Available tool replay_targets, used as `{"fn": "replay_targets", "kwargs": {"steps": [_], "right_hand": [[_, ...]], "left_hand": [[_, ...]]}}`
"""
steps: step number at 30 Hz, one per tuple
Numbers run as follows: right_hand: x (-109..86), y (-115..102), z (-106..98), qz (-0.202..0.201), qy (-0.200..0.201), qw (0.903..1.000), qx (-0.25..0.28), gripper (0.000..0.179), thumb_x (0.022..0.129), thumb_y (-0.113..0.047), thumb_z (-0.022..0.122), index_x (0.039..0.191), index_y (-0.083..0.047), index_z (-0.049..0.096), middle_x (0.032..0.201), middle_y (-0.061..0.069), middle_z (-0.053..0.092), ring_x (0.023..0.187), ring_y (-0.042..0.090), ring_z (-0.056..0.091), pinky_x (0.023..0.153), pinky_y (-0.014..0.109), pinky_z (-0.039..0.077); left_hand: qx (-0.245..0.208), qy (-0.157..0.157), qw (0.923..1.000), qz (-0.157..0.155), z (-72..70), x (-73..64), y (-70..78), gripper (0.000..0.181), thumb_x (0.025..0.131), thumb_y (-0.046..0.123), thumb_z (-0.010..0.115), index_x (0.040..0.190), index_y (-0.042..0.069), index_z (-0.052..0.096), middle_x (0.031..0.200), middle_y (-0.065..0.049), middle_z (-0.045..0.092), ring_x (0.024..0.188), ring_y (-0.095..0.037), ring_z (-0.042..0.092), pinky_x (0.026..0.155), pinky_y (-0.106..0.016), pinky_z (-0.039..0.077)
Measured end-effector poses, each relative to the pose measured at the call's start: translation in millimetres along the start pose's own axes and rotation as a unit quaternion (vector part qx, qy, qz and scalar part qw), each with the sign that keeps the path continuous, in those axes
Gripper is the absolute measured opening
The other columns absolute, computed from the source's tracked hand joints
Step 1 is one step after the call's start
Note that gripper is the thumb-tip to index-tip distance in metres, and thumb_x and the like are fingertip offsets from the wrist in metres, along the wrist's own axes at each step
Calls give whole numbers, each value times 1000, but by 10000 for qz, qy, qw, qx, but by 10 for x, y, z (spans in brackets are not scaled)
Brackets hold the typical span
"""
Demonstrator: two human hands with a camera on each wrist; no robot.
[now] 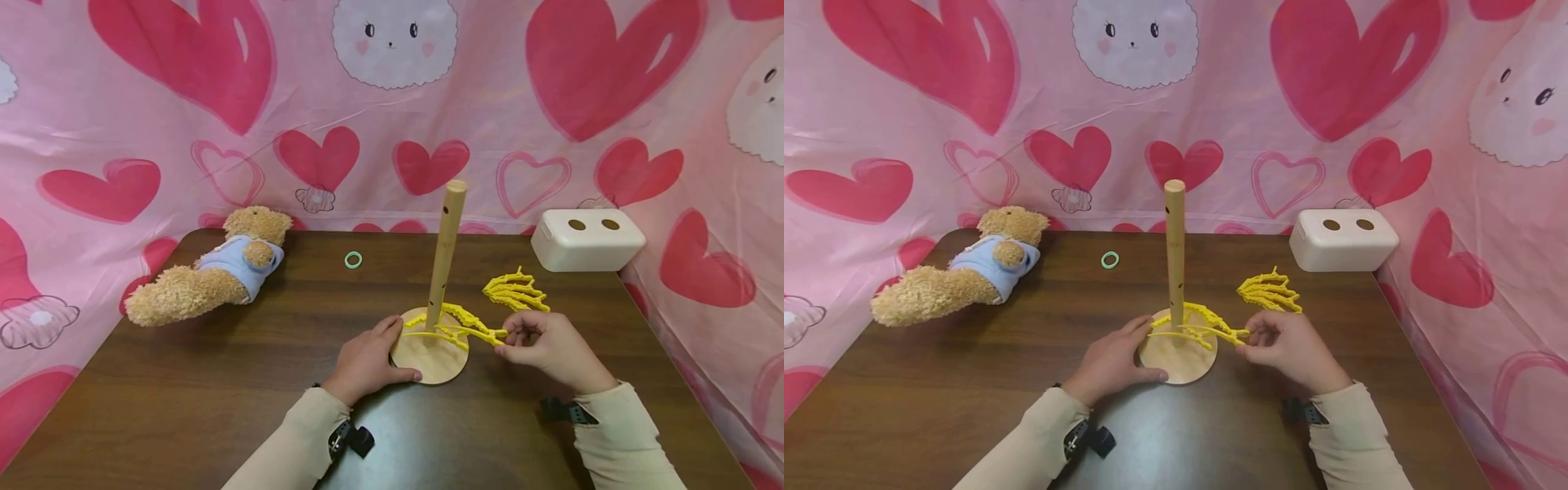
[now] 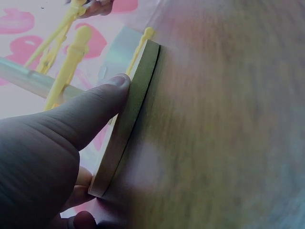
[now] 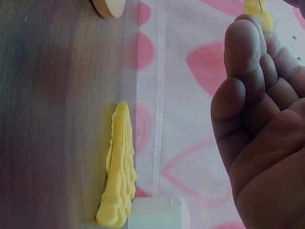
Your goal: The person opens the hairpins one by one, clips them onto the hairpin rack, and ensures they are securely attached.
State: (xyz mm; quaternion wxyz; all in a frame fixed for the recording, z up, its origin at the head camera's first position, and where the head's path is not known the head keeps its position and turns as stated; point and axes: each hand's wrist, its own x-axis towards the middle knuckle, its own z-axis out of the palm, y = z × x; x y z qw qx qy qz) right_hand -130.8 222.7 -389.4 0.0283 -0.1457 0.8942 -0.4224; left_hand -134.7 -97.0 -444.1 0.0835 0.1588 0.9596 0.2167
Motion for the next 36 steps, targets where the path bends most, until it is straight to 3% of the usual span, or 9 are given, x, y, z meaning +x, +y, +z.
{"fn": "replay_targets", "kwargs": {"steps": [10,25,36], "right_hand": [[29,-69,111,-133,-72,9999,-13,31,76,-19,89,96,-6,68,79,-1,63,69,18,59,59,27,51],[31,-205,214,-149,343,9990,248,31,80,-24,87,99,-7,70,81,0,66,73,16,60,63,26,52],[77,-199,385,-375,332,9984,246,26,80,-18,86,99,-8,71,81,-3,66,71,15,59,60,26,51]], "left_hand": [[41,-46,9999,-83,12,3,1,108,72,72,76,157,16,38,160,-3,36,132,-32,51,100,-53,45],[175,-84,9998,-103,-23,5,38,108,73,71,76,157,15,37,160,-3,36,130,-33,53,99,-52,47],[219,-144,9996,-80,2,25,38,109,73,72,75,157,15,36,160,-4,37,130,-33,52,98,-52,47]]}}
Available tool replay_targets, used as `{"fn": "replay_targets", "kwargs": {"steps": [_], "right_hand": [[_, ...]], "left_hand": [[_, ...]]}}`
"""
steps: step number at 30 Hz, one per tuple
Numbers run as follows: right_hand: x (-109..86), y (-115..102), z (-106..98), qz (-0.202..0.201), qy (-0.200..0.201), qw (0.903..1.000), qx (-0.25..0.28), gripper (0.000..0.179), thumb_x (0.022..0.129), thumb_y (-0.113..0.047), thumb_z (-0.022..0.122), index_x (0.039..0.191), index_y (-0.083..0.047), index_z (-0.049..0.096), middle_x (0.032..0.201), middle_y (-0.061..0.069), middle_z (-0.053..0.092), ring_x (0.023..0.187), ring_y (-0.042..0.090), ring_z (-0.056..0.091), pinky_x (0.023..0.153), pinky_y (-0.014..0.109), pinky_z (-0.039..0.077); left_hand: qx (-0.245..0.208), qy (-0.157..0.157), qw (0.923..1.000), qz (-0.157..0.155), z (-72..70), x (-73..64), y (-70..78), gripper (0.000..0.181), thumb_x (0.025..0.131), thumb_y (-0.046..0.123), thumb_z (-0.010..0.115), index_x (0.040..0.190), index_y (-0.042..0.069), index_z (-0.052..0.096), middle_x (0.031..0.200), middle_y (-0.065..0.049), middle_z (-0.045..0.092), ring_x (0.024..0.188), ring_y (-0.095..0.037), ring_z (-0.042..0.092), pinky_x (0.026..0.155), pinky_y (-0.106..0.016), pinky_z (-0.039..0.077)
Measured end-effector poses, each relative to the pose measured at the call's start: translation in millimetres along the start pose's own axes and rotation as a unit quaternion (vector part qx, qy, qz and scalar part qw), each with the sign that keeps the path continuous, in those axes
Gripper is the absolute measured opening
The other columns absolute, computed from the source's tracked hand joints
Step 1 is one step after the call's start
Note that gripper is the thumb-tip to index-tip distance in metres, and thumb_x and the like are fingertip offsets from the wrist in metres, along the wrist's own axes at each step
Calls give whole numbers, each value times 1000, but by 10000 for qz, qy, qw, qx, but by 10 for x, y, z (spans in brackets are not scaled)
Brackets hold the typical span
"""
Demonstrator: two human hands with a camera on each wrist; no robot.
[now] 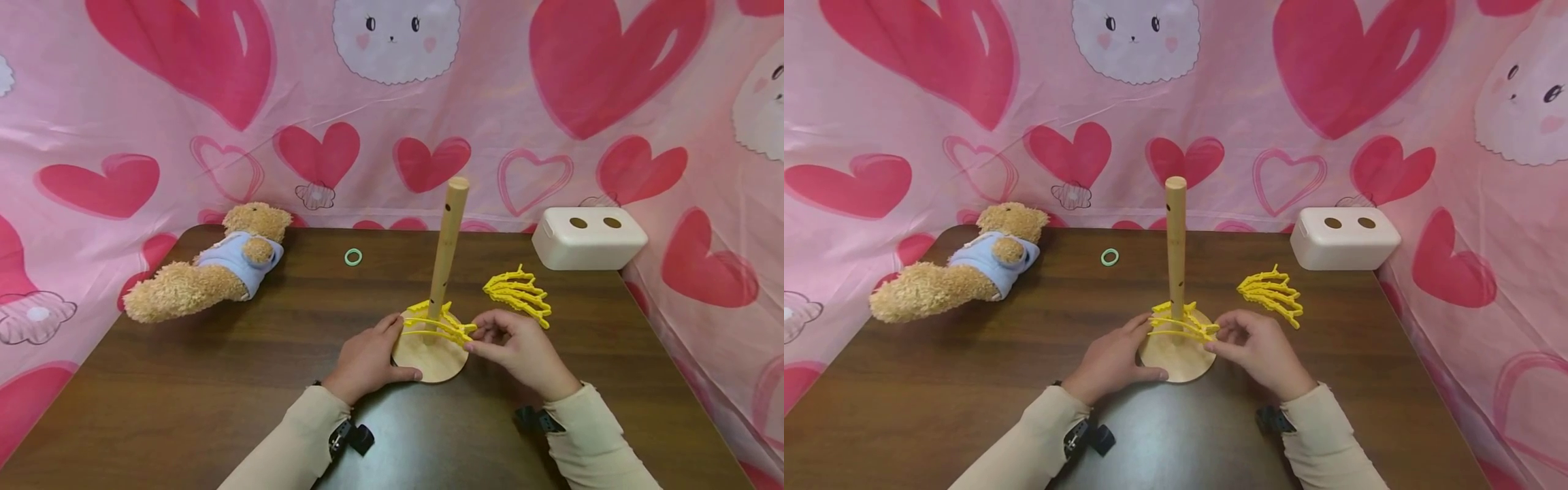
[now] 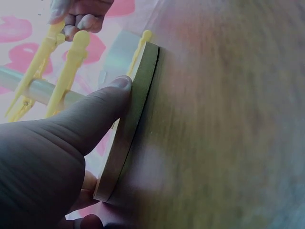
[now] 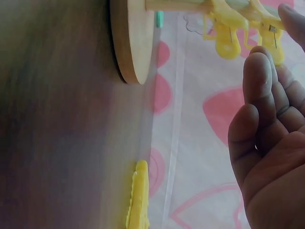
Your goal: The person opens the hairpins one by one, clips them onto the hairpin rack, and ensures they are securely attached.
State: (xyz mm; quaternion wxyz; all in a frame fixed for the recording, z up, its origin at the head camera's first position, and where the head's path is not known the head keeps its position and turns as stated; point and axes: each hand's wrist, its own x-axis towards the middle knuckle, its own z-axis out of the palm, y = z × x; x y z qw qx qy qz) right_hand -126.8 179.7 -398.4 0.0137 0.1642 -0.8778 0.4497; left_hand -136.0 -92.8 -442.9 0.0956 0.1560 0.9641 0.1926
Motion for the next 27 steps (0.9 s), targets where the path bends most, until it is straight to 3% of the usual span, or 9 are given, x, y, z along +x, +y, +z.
{"fn": "replay_targets", "kwargs": {"steps": [17,27], "right_hand": [[12,0,74,-292,392,9986,-197,28,80,-21,87,102,-11,73,81,-6,67,70,14,59,61,26,50],[8,-2,30,-310,352,9988,-113,30,80,-22,86,105,-11,74,84,-6,68,72,14,59,62,27,51]], "left_hand": [[-17,44,9999,98,-6,-3,-8,106,74,72,74,155,13,41,160,-5,36,131,-32,52,99,-52,46],[-71,47,10000,33,-4,-12,-2,108,73,72,75,156,14,39,160,-4,36,130,-32,53,99,-52,46]]}}
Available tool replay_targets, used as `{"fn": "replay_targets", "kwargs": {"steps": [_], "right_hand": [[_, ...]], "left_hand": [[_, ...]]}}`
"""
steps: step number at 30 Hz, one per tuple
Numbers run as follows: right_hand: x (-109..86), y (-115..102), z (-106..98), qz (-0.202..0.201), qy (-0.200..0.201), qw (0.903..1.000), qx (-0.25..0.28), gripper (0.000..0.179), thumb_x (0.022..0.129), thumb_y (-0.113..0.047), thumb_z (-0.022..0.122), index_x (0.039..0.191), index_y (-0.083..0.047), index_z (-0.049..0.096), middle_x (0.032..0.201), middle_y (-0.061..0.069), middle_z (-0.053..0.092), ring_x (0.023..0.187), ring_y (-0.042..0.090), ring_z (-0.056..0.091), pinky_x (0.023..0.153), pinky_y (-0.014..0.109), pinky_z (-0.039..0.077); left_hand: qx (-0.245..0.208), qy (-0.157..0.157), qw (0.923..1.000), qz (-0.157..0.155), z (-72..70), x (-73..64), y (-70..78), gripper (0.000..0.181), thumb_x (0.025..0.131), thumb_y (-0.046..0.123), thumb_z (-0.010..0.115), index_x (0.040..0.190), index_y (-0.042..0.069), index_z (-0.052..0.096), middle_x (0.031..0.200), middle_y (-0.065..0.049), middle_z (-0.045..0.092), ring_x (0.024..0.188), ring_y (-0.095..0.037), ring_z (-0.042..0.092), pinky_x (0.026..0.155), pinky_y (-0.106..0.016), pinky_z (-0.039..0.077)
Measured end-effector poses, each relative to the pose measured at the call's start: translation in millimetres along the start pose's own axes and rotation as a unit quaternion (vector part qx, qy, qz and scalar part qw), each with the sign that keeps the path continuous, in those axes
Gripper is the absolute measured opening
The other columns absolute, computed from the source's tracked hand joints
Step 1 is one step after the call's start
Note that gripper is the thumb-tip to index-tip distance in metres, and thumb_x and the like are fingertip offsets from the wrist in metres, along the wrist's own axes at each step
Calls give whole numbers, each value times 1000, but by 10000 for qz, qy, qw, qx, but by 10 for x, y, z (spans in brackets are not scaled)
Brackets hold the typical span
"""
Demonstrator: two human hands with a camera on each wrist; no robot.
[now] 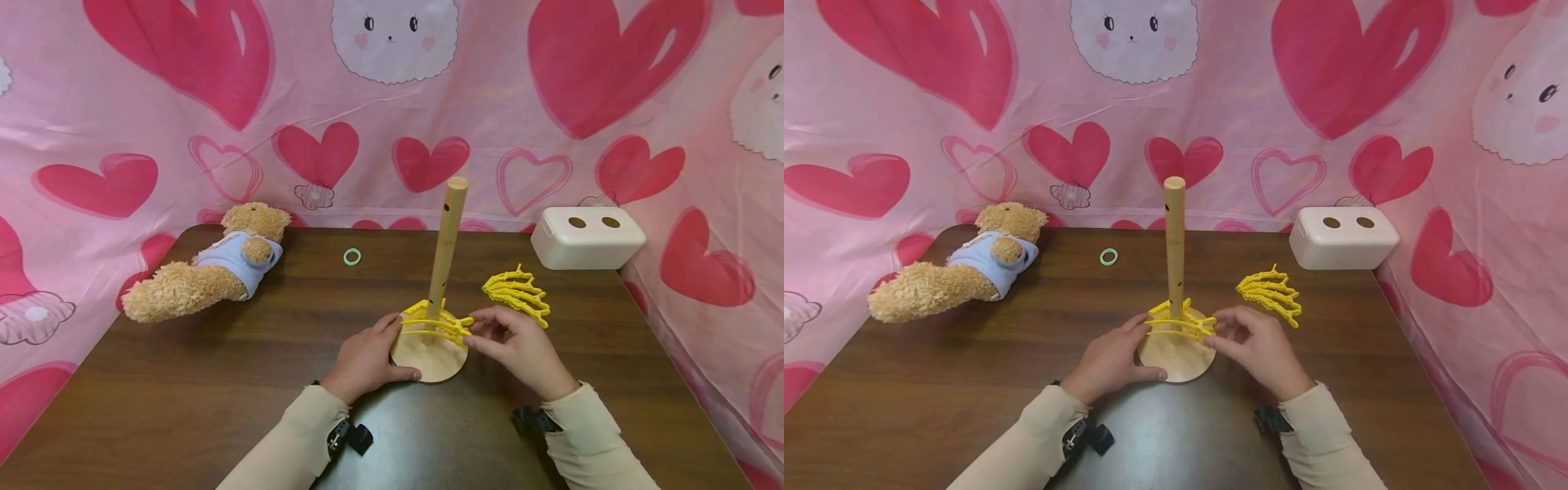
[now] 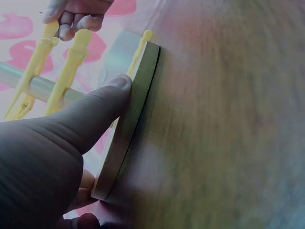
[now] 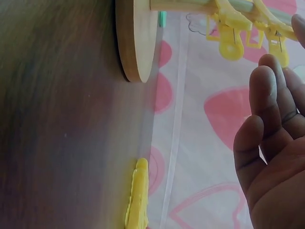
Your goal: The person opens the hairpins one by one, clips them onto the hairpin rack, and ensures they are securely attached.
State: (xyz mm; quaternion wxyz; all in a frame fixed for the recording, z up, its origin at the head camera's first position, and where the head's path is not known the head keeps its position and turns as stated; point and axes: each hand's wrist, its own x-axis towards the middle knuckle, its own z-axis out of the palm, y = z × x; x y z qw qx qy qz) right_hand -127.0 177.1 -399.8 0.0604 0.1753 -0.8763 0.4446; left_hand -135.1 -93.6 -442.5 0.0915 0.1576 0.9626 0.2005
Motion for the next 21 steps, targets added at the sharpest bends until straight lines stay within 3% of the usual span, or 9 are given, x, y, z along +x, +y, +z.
{"fn": "replay_targets", "kwargs": {"steps": [8,21], "right_hand": [[-16,6,-127,347,-314,9989,20,42,78,-28,88,114,-13,72,97,3,72,77,17,61,67,30,53],[-30,142,-366,399,37,9982,-443,41,80,-30,86,114,-12,71,93,4,71,76,16,62,67,26,52]], "left_hand": [[-49,-1,10000,-8,-8,2,2,107,73,72,76,156,14,39,160,-4,36,130,-32,53,100,-53,46],[-67,17,10000,-41,2,3,-4,106,73,72,76,155,14,41,160,-3,37,131,-32,52,100,-53,46]]}}
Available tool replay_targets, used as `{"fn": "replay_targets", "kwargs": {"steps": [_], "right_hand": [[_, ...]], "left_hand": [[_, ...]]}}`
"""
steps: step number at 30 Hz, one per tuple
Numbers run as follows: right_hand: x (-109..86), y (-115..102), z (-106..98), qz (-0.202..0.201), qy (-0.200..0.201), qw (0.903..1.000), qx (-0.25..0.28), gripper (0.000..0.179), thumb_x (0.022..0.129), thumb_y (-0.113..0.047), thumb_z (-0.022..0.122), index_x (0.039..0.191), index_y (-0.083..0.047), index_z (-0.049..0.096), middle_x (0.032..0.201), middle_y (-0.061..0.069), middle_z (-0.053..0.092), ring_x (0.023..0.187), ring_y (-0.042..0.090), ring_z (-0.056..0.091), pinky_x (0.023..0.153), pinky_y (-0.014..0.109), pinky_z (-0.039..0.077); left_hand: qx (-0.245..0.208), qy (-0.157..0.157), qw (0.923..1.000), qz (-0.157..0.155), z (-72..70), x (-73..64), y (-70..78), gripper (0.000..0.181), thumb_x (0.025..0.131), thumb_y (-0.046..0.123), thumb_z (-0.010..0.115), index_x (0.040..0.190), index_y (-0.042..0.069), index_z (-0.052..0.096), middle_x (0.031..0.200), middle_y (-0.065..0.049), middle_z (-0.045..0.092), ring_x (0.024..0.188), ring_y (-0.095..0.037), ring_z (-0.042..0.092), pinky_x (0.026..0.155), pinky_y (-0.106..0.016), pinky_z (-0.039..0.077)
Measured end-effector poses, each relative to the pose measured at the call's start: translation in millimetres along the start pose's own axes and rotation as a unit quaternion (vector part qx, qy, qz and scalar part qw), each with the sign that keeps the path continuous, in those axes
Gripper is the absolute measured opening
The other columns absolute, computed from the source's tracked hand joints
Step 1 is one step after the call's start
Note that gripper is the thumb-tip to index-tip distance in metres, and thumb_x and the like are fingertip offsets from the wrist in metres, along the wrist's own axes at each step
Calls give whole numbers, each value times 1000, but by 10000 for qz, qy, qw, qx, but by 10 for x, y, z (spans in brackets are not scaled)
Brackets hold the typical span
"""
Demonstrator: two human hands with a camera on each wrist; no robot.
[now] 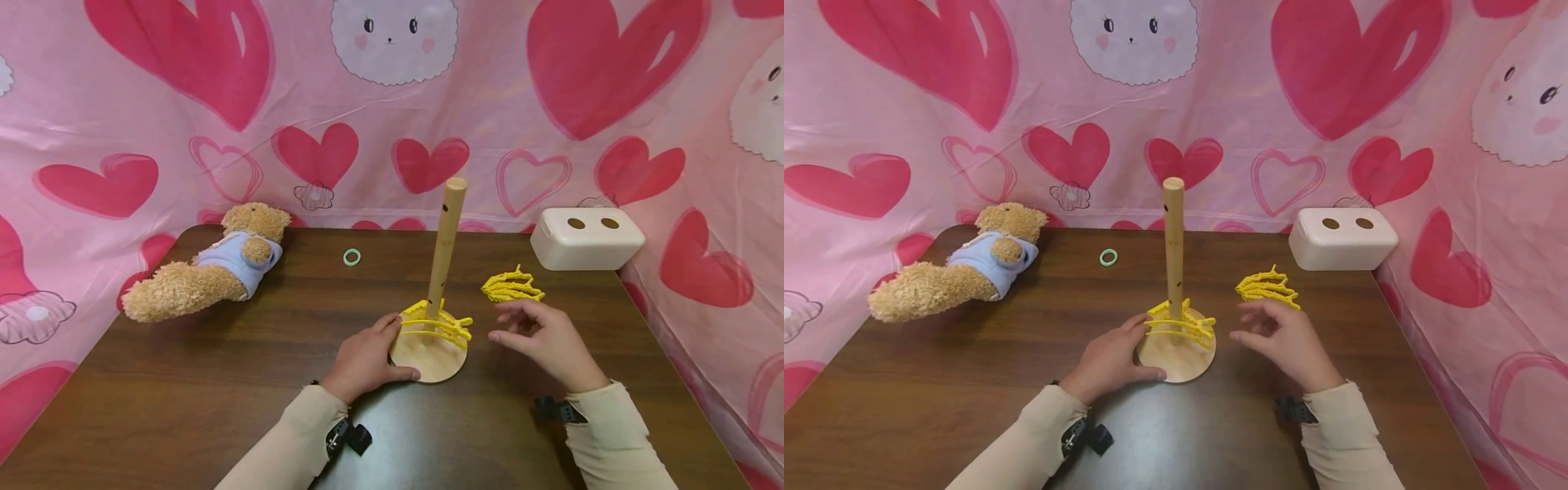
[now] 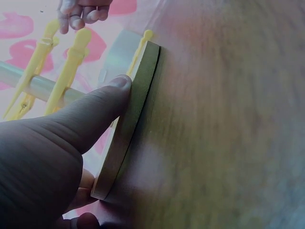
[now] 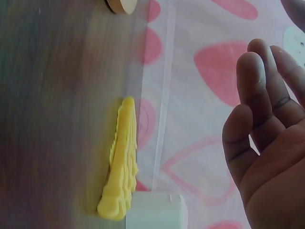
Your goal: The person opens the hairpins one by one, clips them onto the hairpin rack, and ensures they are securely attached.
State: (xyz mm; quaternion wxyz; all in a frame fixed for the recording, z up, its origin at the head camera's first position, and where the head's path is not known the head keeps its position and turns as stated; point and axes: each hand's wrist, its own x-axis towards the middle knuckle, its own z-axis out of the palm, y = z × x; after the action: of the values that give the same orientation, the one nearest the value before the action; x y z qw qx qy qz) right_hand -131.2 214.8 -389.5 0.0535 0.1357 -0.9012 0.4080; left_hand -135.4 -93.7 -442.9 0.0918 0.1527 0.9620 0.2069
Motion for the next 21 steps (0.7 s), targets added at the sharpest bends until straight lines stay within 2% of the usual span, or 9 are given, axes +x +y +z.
{"fn": "replay_targets", "kwargs": {"steps": [8,14,21], "right_hand": [[-2,65,-105,279,224,9990,-271,39,83,-34,84,114,-13,71,96,3,71,79,20,60,66,25,52],[4,143,-168,557,218,9975,-376,44,84,-37,82,117,-9,70,96,4,71,81,22,58,66,25,50],[19,278,-206,643,188,9959,-601,45,86,-37,81,117,-7,69,98,7,69,83,24,56,67,26,50]], "left_hand": [[66,-33,10000,-9,-6,9,4,107,73,72,75,155,15,40,160,-3,37,131,-32,52,99,-52,46],[88,-44,9999,-47,5,22,-3,107,72,73,75,156,16,39,161,-2,36,133,-31,51,101,-52,46],[-38,-71,9999,-100,6,13,-5,108,71,73,75,155,16,41,161,-3,36,133,-32,50,102,-54,44]]}}
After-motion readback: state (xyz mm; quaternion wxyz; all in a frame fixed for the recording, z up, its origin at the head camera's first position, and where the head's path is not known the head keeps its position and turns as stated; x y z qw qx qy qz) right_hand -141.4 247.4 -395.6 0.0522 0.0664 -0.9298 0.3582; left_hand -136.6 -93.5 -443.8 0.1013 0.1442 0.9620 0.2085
